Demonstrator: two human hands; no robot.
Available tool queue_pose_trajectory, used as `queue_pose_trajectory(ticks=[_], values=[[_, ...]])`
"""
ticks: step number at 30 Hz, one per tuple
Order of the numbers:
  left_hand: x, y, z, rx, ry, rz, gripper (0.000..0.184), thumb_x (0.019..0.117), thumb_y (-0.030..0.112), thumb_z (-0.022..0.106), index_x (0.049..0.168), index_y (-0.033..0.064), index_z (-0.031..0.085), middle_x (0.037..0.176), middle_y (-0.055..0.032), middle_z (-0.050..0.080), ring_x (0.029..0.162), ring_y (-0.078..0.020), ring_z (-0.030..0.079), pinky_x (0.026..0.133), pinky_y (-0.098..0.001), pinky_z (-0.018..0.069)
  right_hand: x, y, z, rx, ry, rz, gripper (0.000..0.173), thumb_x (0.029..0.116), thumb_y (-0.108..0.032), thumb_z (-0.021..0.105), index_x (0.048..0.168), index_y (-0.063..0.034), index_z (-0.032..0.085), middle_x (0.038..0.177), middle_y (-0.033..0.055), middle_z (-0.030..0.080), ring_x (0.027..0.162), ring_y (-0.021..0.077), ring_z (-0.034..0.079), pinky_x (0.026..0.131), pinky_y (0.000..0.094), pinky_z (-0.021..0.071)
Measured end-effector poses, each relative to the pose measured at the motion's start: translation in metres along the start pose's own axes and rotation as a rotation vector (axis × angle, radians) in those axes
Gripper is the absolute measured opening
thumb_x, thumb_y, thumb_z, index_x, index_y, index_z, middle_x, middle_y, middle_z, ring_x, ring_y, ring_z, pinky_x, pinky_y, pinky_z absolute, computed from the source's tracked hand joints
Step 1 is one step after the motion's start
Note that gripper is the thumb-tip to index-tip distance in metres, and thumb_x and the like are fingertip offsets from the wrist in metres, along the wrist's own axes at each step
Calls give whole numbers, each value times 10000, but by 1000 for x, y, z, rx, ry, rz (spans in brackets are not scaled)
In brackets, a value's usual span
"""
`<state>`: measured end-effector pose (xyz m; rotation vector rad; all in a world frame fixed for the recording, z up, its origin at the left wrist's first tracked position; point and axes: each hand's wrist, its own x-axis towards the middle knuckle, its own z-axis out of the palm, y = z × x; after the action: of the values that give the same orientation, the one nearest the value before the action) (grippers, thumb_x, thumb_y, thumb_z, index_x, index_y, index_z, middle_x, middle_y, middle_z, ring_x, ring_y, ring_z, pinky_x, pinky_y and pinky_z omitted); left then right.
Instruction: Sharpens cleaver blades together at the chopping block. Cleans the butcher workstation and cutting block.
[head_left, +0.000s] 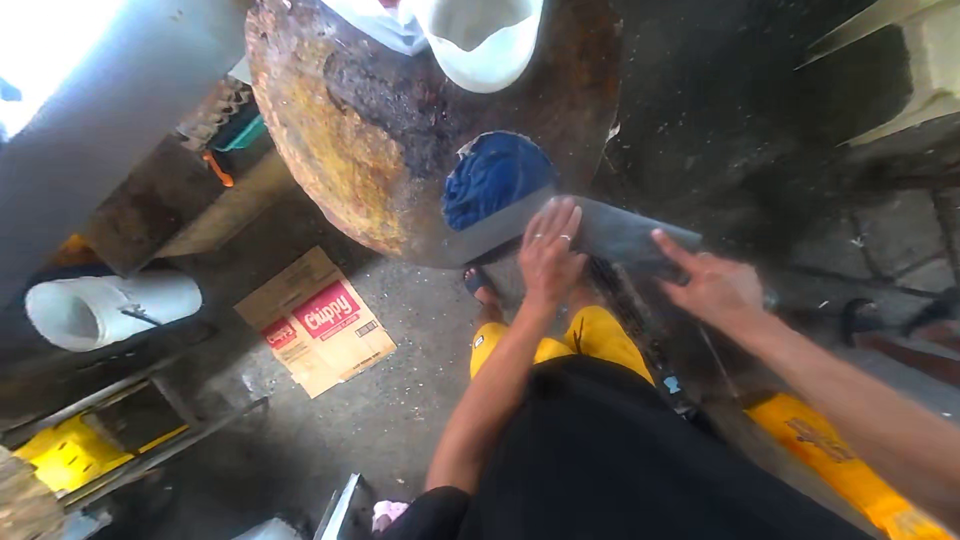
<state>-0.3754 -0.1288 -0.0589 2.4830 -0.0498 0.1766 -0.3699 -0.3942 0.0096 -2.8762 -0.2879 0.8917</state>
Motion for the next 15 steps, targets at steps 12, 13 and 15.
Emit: queue_pose_trajectory(ticks=[12, 13, 15], values=[[-105, -140, -156, 365, 165, -383, 601, 780, 342, 852, 1296, 72, 705, 1406, -120, 643, 1359, -296, 572, 1168, -510, 407, 78, -218, 37, 131, -248, -546, 829, 905, -285, 659, 1582, -548, 258, 945, 150, 713, 788, 384, 679, 658, 589, 524], [-90, -121, -140, 322, 145, -345, 592, 779, 317, 853, 1289, 56, 705, 1405, -143, 639, 1354, -323, 572, 1171, -523, 404, 72, -188, 35, 151, -200, -497, 817, 895, -296, 672, 1574, -544, 291, 947, 149, 725, 782, 392, 688, 651, 605, 524], [-59, -73, -92, 181, 119, -236, 573, 754, 222, 858, 1280, 49, 707, 1405, -150, 637, 1355, -330, 562, 1182, -516, 390, 53, -111, 31, 122, -93, -346, 782, 898, -335, 644, 1561, -565, 301, 972, 142, 735, 767, 398, 689, 622, 622, 518]])
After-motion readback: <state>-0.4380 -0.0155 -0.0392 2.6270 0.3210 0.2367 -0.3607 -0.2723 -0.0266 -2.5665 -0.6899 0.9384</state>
